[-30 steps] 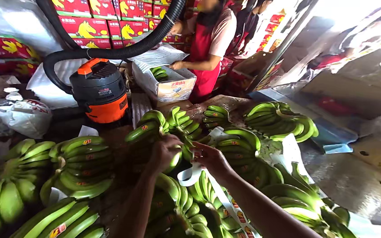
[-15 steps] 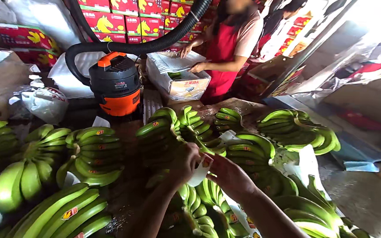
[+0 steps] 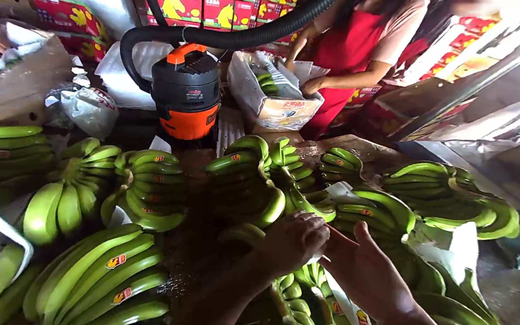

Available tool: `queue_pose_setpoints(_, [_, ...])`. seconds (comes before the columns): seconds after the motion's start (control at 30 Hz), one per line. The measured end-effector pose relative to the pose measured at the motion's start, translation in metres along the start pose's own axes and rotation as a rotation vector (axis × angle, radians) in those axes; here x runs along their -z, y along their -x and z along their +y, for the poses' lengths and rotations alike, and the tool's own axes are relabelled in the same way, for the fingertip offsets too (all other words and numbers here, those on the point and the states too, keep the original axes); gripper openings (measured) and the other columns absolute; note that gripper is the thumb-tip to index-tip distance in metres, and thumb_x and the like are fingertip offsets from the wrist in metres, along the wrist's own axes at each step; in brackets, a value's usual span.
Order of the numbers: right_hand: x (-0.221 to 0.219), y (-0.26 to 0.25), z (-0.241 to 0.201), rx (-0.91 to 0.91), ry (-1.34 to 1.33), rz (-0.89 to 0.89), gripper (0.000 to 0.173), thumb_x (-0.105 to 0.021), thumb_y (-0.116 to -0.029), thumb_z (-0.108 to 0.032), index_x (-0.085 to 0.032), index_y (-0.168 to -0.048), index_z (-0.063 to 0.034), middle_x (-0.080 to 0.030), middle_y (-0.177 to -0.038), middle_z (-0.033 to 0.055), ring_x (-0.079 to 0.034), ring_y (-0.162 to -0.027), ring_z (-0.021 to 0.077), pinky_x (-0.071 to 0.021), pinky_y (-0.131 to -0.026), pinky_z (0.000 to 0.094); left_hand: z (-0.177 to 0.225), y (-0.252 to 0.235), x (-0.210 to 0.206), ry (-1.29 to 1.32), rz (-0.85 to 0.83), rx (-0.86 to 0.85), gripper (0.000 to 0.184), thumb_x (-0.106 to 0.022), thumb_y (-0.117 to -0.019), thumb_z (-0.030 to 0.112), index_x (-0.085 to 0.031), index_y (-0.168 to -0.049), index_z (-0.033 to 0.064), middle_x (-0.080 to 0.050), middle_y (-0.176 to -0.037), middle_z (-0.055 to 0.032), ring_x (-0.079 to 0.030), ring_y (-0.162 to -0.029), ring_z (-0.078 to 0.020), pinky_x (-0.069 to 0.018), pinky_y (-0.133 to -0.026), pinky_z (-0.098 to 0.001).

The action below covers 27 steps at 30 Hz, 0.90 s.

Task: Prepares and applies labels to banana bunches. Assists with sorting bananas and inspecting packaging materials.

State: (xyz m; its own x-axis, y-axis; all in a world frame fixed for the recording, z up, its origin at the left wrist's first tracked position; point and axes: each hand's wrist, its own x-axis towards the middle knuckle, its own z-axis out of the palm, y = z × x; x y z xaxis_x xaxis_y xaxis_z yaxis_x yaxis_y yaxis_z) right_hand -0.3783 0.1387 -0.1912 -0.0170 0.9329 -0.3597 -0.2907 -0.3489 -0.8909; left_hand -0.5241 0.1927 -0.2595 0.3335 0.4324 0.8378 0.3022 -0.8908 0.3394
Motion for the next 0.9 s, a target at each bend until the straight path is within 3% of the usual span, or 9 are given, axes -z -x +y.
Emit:
queue_pose_setpoints(0.13, [0.007, 0.009, 0.011, -0.009, -0.12, -0.028, 0.083, -0.017, -0.0982, -0.074, -0.056, -0.138, -0.012, -0.071, -0.121, 0.0039, -0.065, -0.118, 0.0185, -0.0539, -0.1, 0.0425, -0.003, 0.004, -0.001, 0.116, -0.018, -0.016, 0.015, -0.062, -0.097, 0.002, -0.075, -0.103, 0.002, -0.075, -0.112, -0.0151, -0.071, -0.112, -0.0291, -0.048, -0.11, -0.0457])
queue_pose_setpoints(0.33, [0.0, 0.012, 0.014, -0.009, -0.237, -0.008, 0.085, -0.012, -0.0989, -0.072, -0.052, -0.142, -0.0104, -0.07, -0.124, 0.0062, -0.066, -0.118, 0.0213, -0.0543, -0.1, 0.0451, -0.005, 0.017, -0.009, 0.17, 0.184, -0.077, 0.011, -0.059, -0.0982, 0.002, -0.071, -0.097, 0.0009, -0.075, -0.106, -0.0186, -0.071, -0.111, -0.0301, -0.0502, -0.108, -0.0401])
queue_pose_setpoints(0.43, [0.009, 0.004, 0.014, 0.051, -0.145, 0.243, 0.06, -0.02, -0.1112, -0.047, -0.059, -0.132, -0.0065, -0.073, -0.119, 0.0039, -0.071, -0.106, 0.0163, -0.0593, -0.09, 0.0352, -0.018, 0.012, 0.01, 0.356, 0.225, 0.479, 0.015, -0.064, -0.0955, 0.005, -0.071, -0.095, -0.0076, -0.072, -0.102, -0.0189, -0.07, -0.102, -0.0205, -0.0557, -0.095, -0.031])
queue_pose_setpoints(0.5, [0.015, 0.001, 0.012, 0.071, -0.155, 0.405, 0.029, -0.039, -0.11, -0.015, -0.06, -0.126, -0.0034, -0.072, -0.108, 0.0043, -0.071, -0.087, 0.0112, -0.0595, -0.073, 0.0256, -0.057, 0.005, 0.027, 0.436, 0.083, 1.056, 0.028, -0.063, -0.0978, 0.006, -0.062, -0.118, -0.0119, -0.07, -0.105, -0.0196, -0.07, -0.088, -0.0179, -0.0585, -0.08, -0.0321])
queue_pose_setpoints(0.57, [0.025, 0.002, 0.013, 0.121, -0.214, 0.373, 0.026, -0.041, -0.1027, 0.005, -0.057, -0.121, -0.0038, -0.072, -0.1, 0.0042, -0.07, -0.076, 0.0091, -0.0597, -0.065, 0.0229, -0.101, 0.013, 0.024, 0.546, 0.011, 1.472, 0.048, -0.065, -0.0969, 0.004, -0.046, -0.141, -0.0024, -0.066, -0.099, -0.0157, -0.063, -0.071, -0.0155, -0.0543, -0.064, -0.0304])
queue_pose_setpoints(0.6, [0.028, 0.003, 0.013, 0.137, -0.227, 0.341, 0.032, -0.039, -0.1002, 0.01, -0.058, -0.121, -0.0043, -0.073, -0.098, 0.0038, -0.07, -0.072, 0.0084, -0.0595, -0.062, 0.0218, -0.114, 0.018, 0.021, 0.588, 0.006, 1.607, 0.051, -0.065, -0.096, 0.001, -0.045, -0.143, 0.0005, -0.066, -0.094, -0.0141, -0.06, -0.064, -0.0145, -0.0521, -0.058, -0.0288])
queue_pose_setpoints(0.73, [0.035, 0.008, 0.012, 0.129, -0.107, 0.223, 0.036, -0.045, -0.0972, 0.004, -0.058, -0.13, -0.0005, -0.07, -0.105, 0.0048, -0.07, -0.082, 0.0104, -0.0601, -0.071, 0.0245, -0.125, 0.015, 0.019, 0.556, -0.057, 1.814, 0.035, -0.065, -0.0963, 0.002, -0.055, -0.129, -0.0055, -0.063, -0.084, -0.0113, -0.059, -0.06, -0.0126, -0.0516, -0.056, -0.0256])
queue_pose_setpoints(0.83, [0.031, 0.013, 0.002, 0.066, -0.104, 0.241, 0.028, -0.046, -0.1068, -0.016, -0.066, -0.12, -0.0013, -0.073, -0.105, 0.0077, -0.071, -0.089, 0.0159, -0.0606, -0.079, 0.0306, -0.128, 0.005, 0.016, 0.387, -0.222, 1.84, 0.04, -0.064, -0.0947, 0.001, -0.051, -0.132, -0.0058, -0.061, -0.089, -0.0117, -0.058, -0.063, -0.0129, -0.0521, -0.059, -0.0263])
queue_pose_setpoints(0.9, [0.032, 0.015, -0.003, 0.065, -0.099, 0.23, 0.032, -0.04, -0.1072, -0.014, -0.065, -0.122, 0.0003, -0.073, -0.107, 0.009, -0.072, -0.09, 0.0171, -0.0601, -0.079, 0.0314, -0.129, -0.003, 0.015, 0.224, -0.407, 1.802, 0.043, -0.067, -0.0935, 0.004, -0.051, -0.133, -0.0042, -0.06, -0.094, -0.0117, -0.058, -0.069, -0.014, -0.0516, -0.065, -0.0276])
